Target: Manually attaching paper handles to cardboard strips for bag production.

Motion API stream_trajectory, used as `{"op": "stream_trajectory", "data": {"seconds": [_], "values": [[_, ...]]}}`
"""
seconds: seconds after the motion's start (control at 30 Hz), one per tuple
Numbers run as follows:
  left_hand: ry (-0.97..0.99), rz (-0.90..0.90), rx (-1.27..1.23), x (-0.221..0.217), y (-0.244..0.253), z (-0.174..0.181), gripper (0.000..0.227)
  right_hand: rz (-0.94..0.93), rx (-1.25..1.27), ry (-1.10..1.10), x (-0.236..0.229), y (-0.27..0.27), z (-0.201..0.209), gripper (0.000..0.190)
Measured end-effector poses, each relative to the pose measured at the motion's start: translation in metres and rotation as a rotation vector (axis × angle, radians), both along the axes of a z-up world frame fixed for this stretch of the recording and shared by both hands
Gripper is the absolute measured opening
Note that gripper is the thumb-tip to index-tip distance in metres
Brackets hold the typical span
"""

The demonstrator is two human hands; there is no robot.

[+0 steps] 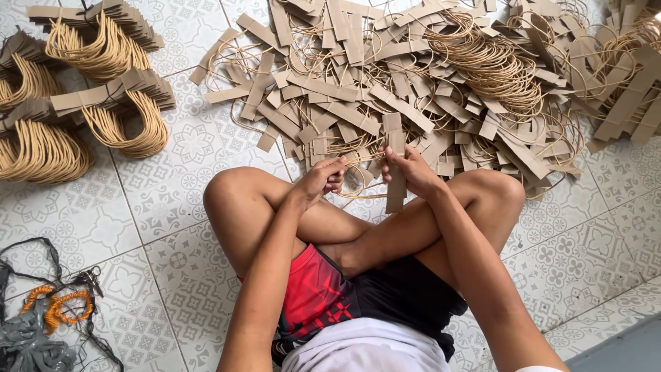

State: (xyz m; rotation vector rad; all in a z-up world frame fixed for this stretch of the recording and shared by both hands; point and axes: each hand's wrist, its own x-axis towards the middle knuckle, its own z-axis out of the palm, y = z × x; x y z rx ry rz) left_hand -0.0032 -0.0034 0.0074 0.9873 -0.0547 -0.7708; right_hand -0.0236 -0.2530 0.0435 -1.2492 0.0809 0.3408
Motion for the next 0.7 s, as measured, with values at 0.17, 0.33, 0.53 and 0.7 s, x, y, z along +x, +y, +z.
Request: {"op": "stream_trajectory", "data": {"seconds": [0.17,0.33,0.53,0.7], "values": [[0.012,0.075,-0.124,0.000,0.005,0.003,0.034,0.039,-0.136,-0.001,0.000,-0.001,-0.006,0.035],[0.024,0.211,-0.195,0.002,0.012,0.005,0.034,0.041,-0.173,0.070,0.002,0.002,-0.007,0.037],[0.055,0.052,-0.122,0.002,0.002,-0.005,0.033,-0.093,-0.206,0.017,0.006,0.000,-0.010,0.037],[0.031,0.224,-0.214,0.009,0.010,-0.008,0.032,-0.046,-0.394,-0.056,-0.008,0.023,0.039,0.042]]}}
